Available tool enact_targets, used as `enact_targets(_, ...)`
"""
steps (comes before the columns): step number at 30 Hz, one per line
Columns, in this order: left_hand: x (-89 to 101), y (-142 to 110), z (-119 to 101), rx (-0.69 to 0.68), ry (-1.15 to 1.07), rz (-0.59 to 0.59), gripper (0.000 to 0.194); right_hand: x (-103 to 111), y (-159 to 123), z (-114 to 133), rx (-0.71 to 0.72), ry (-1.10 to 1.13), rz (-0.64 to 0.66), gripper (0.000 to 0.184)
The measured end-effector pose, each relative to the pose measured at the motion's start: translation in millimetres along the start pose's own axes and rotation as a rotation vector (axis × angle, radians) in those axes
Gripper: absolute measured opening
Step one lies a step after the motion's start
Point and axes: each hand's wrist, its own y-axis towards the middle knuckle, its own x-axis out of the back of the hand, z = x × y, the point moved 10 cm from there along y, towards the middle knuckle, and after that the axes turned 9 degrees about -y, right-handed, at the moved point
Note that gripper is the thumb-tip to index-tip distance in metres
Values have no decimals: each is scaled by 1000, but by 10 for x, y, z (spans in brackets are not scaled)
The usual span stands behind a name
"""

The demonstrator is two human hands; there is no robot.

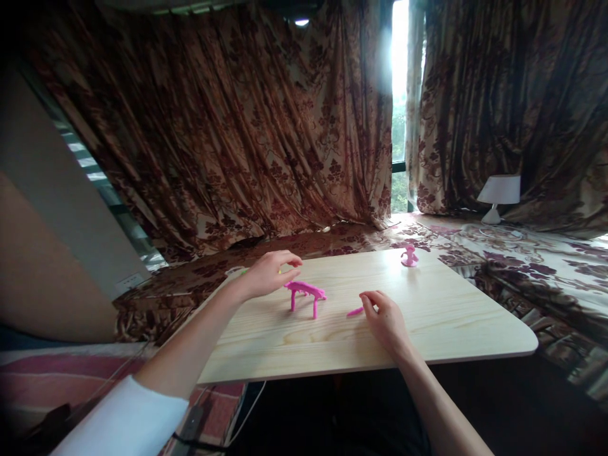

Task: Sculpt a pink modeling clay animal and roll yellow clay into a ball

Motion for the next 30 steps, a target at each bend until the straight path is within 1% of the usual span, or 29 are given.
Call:
enact_targets(2, 146, -318, -30, 46, -28, -139, 24, 2, -7, 26, 40, -18, 11, 24)
enact_targets(4, 162, -692, -51, 90, -60, -248, 24, -20, -22, 62, 92, -45, 40, 22)
enact_targets(5, 132, -878, -42, 114, -93, -297, 23, -38, -33, 83, 117, -59, 57, 22)
enact_targets(6, 74, -1051, 7, 151, -192, -338, 19, -56, -45, 107, 140, -73, 74, 22)
enact_targets(8, -90, -1327, 159, 237, -339, -385, 15, -85, -69, 170, 172, -95, 93, 22)
enact_targets(9, -156, -1431, 250, 278, -383, -412, 14, -96, -77, 213, 183, -102, 95, 22)
enact_targets(11, -245, -1554, 416, 328, -407, -452, 12, -123, -72, 332, 199, -105, 96, 22)
enact_targets(13, -282, -1586, 558, 351, -404, -475, 12, -168, -27, 495, 210, -96, 101, 23)
enact_targets(16, -324, -1538, 744, 375, -411, -481, 12, -302, 131, 791, 222, -76, 127, 25)
enact_targets(19, -414, -1442, 915, 399, -428, -460, 12, -542, 351, 1072, 231, -62, 186, 28)
enact_targets(21, -497, -1366, 1038, 417, -452, -435, 13, -730, 486, 1196, 226, -55, 228, 28)
enact_targets(24, -616, -1241, 1234, 449, -516, -386, 19, -980, 622, 1261, 198, -25, 295, 20)
enact_targets(26, -671, -1156, 1351, 470, -578, -354, 23, -1090, 663, 1253, 176, 18, 353, 11)
enact_targets(27, -688, -1116, 1400, 481, -616, -342, 25, -1118, 672, 1245, 166, 50, 381, 10)
enact_targets(30, -709, -1011, 1480, 516, -758, -324, 27, -1089, 667, 1246, 133, 183, 454, 23)
